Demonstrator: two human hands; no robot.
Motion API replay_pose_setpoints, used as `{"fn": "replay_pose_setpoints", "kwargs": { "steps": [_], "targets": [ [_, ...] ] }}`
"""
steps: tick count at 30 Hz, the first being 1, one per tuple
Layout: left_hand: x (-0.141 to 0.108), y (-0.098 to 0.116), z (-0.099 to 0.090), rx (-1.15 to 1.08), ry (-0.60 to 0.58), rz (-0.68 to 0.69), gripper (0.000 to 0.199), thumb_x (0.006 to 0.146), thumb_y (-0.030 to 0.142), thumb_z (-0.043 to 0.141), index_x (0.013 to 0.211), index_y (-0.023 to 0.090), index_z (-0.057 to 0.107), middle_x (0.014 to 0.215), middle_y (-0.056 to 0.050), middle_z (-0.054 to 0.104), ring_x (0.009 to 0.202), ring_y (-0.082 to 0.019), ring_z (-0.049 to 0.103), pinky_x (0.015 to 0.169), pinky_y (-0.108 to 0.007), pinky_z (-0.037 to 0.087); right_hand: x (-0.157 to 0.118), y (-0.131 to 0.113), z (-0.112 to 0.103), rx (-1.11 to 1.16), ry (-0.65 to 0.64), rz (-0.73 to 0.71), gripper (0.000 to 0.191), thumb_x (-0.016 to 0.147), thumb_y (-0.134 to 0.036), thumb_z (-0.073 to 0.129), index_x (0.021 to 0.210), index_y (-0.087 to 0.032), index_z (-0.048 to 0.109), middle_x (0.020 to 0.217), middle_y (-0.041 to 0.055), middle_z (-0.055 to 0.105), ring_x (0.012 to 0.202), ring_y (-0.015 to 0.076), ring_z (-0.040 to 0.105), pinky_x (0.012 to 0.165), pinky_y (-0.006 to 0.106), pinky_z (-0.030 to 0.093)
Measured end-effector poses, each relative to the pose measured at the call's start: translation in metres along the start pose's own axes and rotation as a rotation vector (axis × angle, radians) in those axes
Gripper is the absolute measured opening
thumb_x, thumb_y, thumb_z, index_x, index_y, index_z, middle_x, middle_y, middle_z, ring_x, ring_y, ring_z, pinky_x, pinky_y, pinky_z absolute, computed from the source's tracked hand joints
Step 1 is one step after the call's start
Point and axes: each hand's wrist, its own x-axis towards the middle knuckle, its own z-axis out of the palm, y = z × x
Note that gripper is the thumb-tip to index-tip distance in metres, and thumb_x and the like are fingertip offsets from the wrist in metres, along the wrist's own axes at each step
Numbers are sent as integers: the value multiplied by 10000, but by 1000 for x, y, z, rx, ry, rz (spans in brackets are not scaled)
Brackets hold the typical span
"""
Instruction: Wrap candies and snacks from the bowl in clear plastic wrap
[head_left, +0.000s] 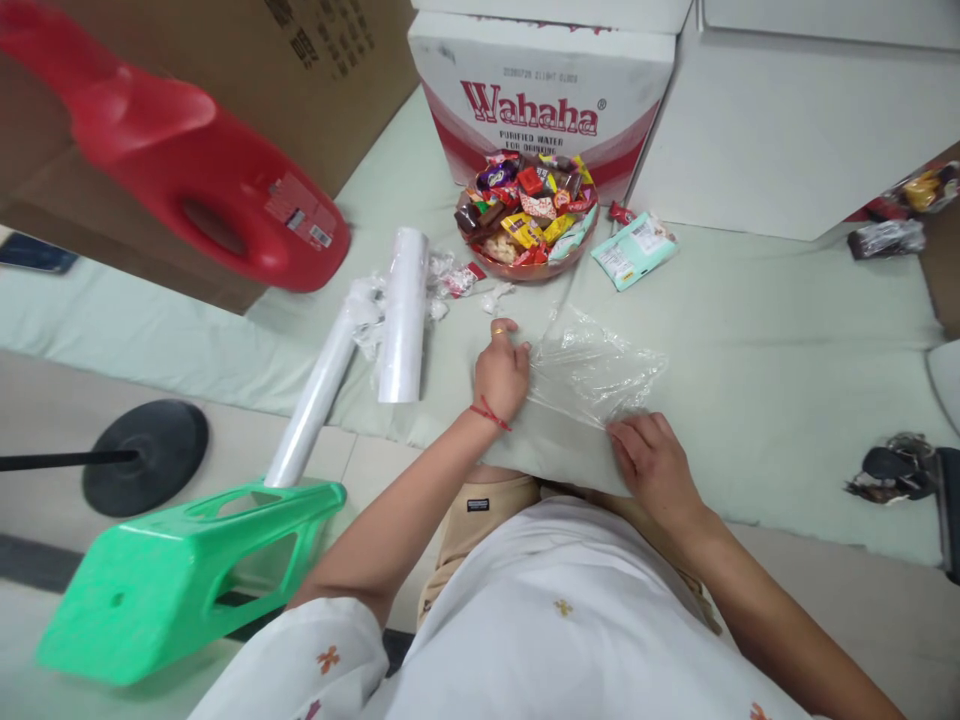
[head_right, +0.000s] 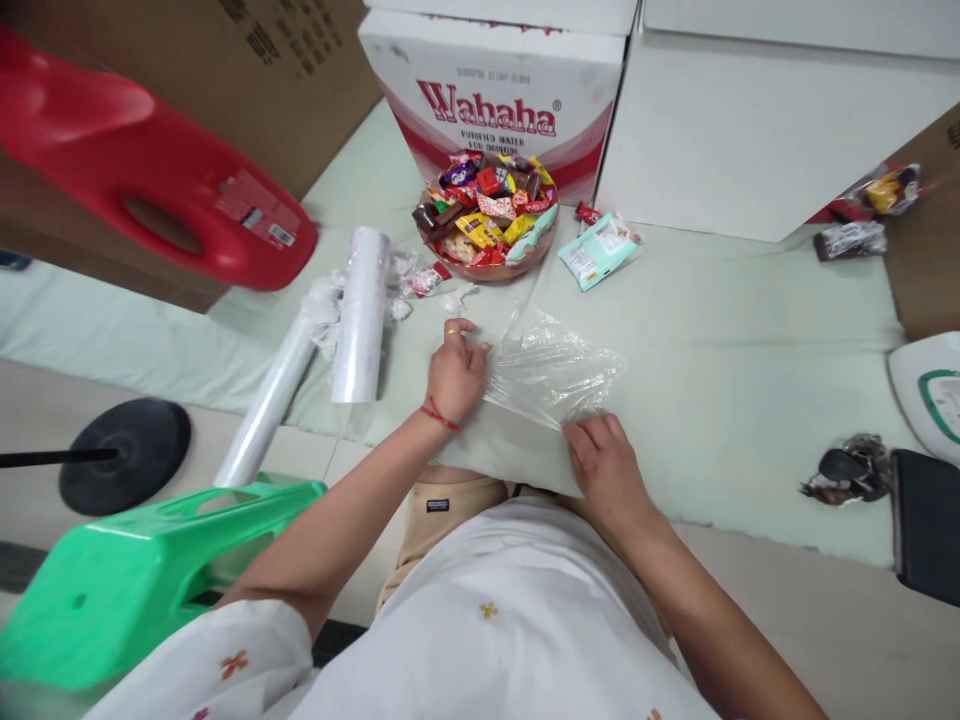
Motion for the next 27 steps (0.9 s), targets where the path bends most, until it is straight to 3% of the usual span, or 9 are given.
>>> {"fn": "replay_pose_setpoints", "kwargs": {
  "steps": [4, 6, 11, 13, 15, 17, 20, 24, 27],
  "targets": [
    [-13, -5, -5, 111, 61, 47, 365, 957, 206, 489, 1318, 159, 471, 959, -73, 644, 856, -246, 657, 822, -383, 527, -8, -2, -3, 10, 36, -29, 371, 960, -26, 467, 1206, -215, 670, 1021, 108, 663, 885, 250, 503, 732, 389, 510],
    [-22, -6, -12, 190, 102, 68, 352, 955, 241, 525, 1293, 143, 519, 1148, -150, 610, 1004, -284, 642, 878, -423, 536, -10, -3, -4, 10, 57, -40, 386, 950, -1, 463, 1203, -213, 664, 1020, 105, 654, 884, 244, 500, 732, 384, 512],
    [-39, 22, -33, 287, 258, 220, 275, 970, 200, 488, 1200, 132, 622, 1224, -199, 583, 1241, -332, 542, 1066, -500, 456, -8, -5, -5, 20, 61, -74, 412, 928, 30, 457, 1190, -209, 667, 1021, 101, 652, 894, 241, 496, 732, 372, 516],
    [-40, 40, -33, 256, 137, 397, 286, 996, 174, 420, 1164, 171, 652, 1224, -159, 634, 1280, -284, 553, 1112, -464, 435, -6, -6, -6, 25, 55, -83, 415, 921, 30, 465, 1196, -203, 670, 1024, 106, 658, 894, 242, 497, 729, 371, 518],
    [-37, 54, -25, 233, -80, 537, 339, 1017, 167, 381, 1203, 195, 662, 1272, -126, 673, 1354, -240, 542, 1158, -431, 410, -5, -7, -8, 23, 46, -90, 398, 917, 4, 497, 1206, -202, 676, 1027, 113, 664, 885, 247, 498, 723, 379, 522],
    [-33, 60, -12, 279, -227, 512, 367, 1055, 248, 374, 1292, 177, 644, 1381, -134, 658, 1423, -252, 506, 1213, -466, 356, -8, -8, -10, 11, 26, -98, 376, 911, -42, 546, 1220, -207, 681, 1033, 120, 668, 879, 256, 503, 716, 390, 527],
    [-31, 53, 10, 399, -288, 377, 521, 1077, 424, 353, 1459, 123, 541, 1593, -185, 484, 1518, -317, 393, 1254, -594, 256, -23, -10, -13, 4, -30, -123, 360, 916, -71, 578, 1236, -199, 682, 1039, 131, 679, 891, 265, 525, 722, 399, 537],
    [-40, 35, 26, 474, -295, 405, 816, 1027, 639, 354, 1606, 65, 327, 1715, -231, 202, 1609, -361, 171, 1264, -697, 88, -38, -7, -27, 134, -124, -146, 339, 954, -82, 544, 1208, -246, 698, 1061, 106, 706, 899, 246, 586, 773, 401, 547],
    [-46, 27, 30, 492, -325, 423, 964, 974, 736, 374, 1637, 51, 236, 1726, -251, 102, 1621, -386, 85, 1250, -730, 27, -14, 11, -44, 180, -39, 34, 259, 993, -220, 539, 1190, -273, 699, 1117, 99, 697, 997, 257, 622, 851, 422, 537]
  ]
}}
